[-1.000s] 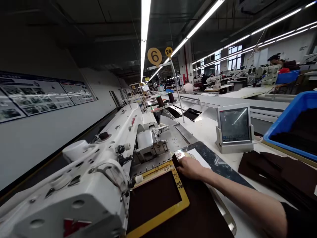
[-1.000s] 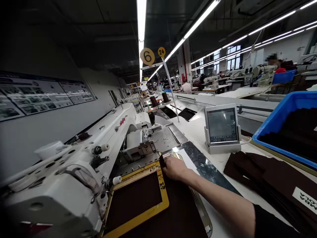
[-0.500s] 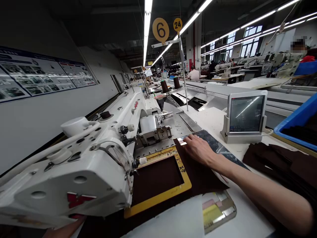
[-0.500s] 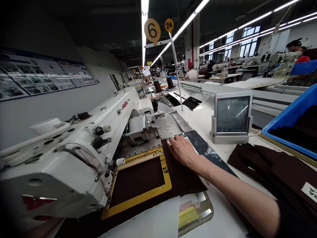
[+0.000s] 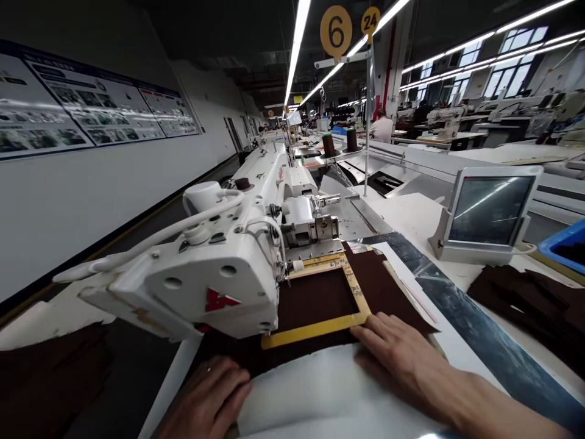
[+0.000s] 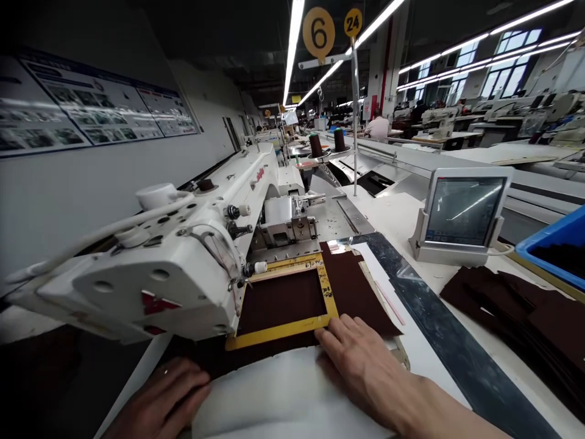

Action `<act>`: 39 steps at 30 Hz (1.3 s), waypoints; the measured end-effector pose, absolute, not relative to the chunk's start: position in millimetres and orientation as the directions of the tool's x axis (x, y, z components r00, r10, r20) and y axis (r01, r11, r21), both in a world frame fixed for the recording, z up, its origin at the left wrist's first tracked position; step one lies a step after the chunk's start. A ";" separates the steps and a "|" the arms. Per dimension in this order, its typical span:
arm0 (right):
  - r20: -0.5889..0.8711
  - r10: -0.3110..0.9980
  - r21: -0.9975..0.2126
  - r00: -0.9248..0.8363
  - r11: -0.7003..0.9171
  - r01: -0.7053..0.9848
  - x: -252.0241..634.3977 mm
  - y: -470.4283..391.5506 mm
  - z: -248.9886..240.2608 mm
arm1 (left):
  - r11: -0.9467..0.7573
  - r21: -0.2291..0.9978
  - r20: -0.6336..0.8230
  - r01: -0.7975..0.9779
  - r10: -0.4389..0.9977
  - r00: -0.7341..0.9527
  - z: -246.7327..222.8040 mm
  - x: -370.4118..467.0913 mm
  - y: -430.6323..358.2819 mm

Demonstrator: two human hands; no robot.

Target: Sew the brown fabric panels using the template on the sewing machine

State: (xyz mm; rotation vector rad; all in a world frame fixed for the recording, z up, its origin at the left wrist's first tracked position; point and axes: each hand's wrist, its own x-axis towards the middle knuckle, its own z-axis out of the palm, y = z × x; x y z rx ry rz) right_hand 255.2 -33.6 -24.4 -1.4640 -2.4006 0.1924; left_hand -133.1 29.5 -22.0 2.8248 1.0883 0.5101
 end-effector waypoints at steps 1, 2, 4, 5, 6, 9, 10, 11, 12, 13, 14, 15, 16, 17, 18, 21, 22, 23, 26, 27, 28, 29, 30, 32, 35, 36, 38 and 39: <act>0.195 0.885 -0.281 -0.422 0.463 0.841 254.9 -32.7 -23.1 | -0.749 0.220 0.264 0.625 0.662 0.702 -14.0 -128.9 30.8; 0.193 0.884 -0.283 -0.425 0.465 0.839 255.3 -32.2 -20.8 | -0.754 0.253 0.262 0.606 0.657 0.707 -6.5 -126.1 32.3; 0.219 0.877 -0.280 -0.428 0.477 0.833 256.7 -31.5 -14.8 | -0.764 0.291 0.318 0.576 0.645 0.695 4.3 -124.8 34.2; 0.250 0.870 -0.276 -0.425 0.485 0.830 257.4 -30.9 -11.9 | -0.763 0.306 0.345 0.570 0.647 0.680 7.2 -125.7 34.2; 0.281 0.863 -0.274 -0.419 0.491 0.827 257.9 -30.2 -9.6 | -0.751 0.328 0.354 0.573 0.660 0.662 8.6 -126.9 33.2; 0.316 0.850 -0.286 -0.421 0.509 0.812 258.8 -27.9 -8.6 | -0.639 0.399 0.195 0.657 0.760 0.620 7.9 -128.2 24.7; 0.304 0.849 -0.291 -0.431 0.514 0.807 259.1 -27.3 -9.9 | -0.603 0.399 0.118 0.691 0.781 0.613 7.5 -126.9 21.2; 0.287 0.850 -0.292 -0.441 0.516 0.805 259.5 -27.0 -11.6 | -0.577 0.385 0.051 0.720 0.792 0.608 7.7 -124.7 18.1; 0.272 0.852 -0.291 -0.447 0.516 0.806 259.9 -26.8 -13.2 | -0.569 0.367 0.002 0.736 0.792 0.611 8.5 -122.1 15.7; 0.261 0.854 -0.290 -0.450 0.514 0.807 260.4 -26.8 -14.4 | -0.576 0.357 -0.027 0.735 0.780 0.625 10.2 -119.2 14.4; 0.256 0.855 -0.290 -0.452 0.514 0.807 260.8 -26.7 -14.9 | -0.595 0.357 -0.030 0.720 0.763 0.645 12.6 -116.4 14.3; 0.253 0.855 -0.294 -0.453 0.515 0.805 261.2 -26.6 -14.4 | -0.619 0.358 -0.015 0.699 0.745 0.667 15.7 -114.0 15.4; 0.258 0.855 -0.300 -0.450 0.514 0.804 261.5 -26.2 -13.1 | -0.647 0.351 0.027 0.677 0.730 0.683 19.3 -112.2 17.5; 0.265 0.856 -0.308 -0.444 0.511 0.802 261.7 -25.6 -11.1 | -0.679 0.327 0.090 0.657 0.715 0.693 23.0 -111.0 20.4; 0.278 0.855 -0.314 -0.437 0.511 0.800 261.9 -24.6 -8.6 | -0.711 0.287 0.167 0.642 0.697 0.698 26.6 -110.3 23.8; 0.375 0.831 -0.305 -0.411 0.530 0.791 263.1 -21.1 -1.6 | -0.761 0.116 0.382 0.639 0.628 0.678 32.0 -111.5 32.8; 0.418 0.809 -0.287 -0.413 0.549 0.785 263.9 -20.7 -0.1 | -0.764 0.066 0.441 0.641 0.599 0.668 31.1 -112.9 33.9; 0.454 0.783 -0.264 -0.425 0.574 0.775 264.9 -21.2 0.7 | -0.770 0.028 0.486 0.637 0.567 0.665 28.7 -115.0 33.4; 0.423 0.738 -0.208 -0.526 0.644 0.736 268.3 -31.2 -0.7 | -0.810 0.030 0.485 0.586 0.524 0.700 15.8 -126.3 21.7; 0.370 0.735 -0.205 -0.569 0.662 0.721 269.3 -37.2 -2.4 | -0.820 0.072 0.429 0.568 0.540 0.724 11.2 -131.9 15.4; 0.310 0.737 -0.210 -0.601 0.670 0.712 270.1 -44.1 -4.6 | -0.818 0.124 0.357 0.561 0.564 0.744 7.1 -138.0 8.8; 0.259 0.743 -0.218 -0.617 0.668 0.712 270.8 -51.1 -7.3 | -0.804 0.176 0.288 0.568 0.594 0.751 3.8 -144.3 2.6; 0.222 0.755 -0.225 -0.617 0.655 0.721 271.4 -57.5 -10.5 | -0.778 0.217 0.233 0.590 0.628 0.742 1.1 -150.2 -2.4; 0.194 0.795 -0.228 -0.575 0.606 0.762 273.2 -66.1 -18.6 | -0.715 0.260 0.184 0.649 0.697 0.693 -2.9 -158.7 -7.6; 0.218 0.845 -0.185 -0.488 0.527 0.829 280.2 -64.2 -34.4 | -0.654 0.240 0.152 0.718 0.755 0.637 -8.1 -157.7 -2.1; 0.229 0.856 -0.172 -0.463 0.504 0.847 284.1 -60.6 -40.3 | -0.643 0.223 0.122 0.733 0.764 0.633 -9.5 -153.8 2.1; 0.253 0.873 -0.161 -0.417 0.463 0.872 293.8 -52.7 -52.2 | -0.627 0.205 0.043 0.752 0.773 0.633 -11.2 -143.2 10.8; 0.266 0.881 -0.160 -0.392 0.442 0.883 298.9 -49.8 -58.3 | -0.614 0.206 0.004 0.762 0.779 0.627 -11.2 -137.6 14.0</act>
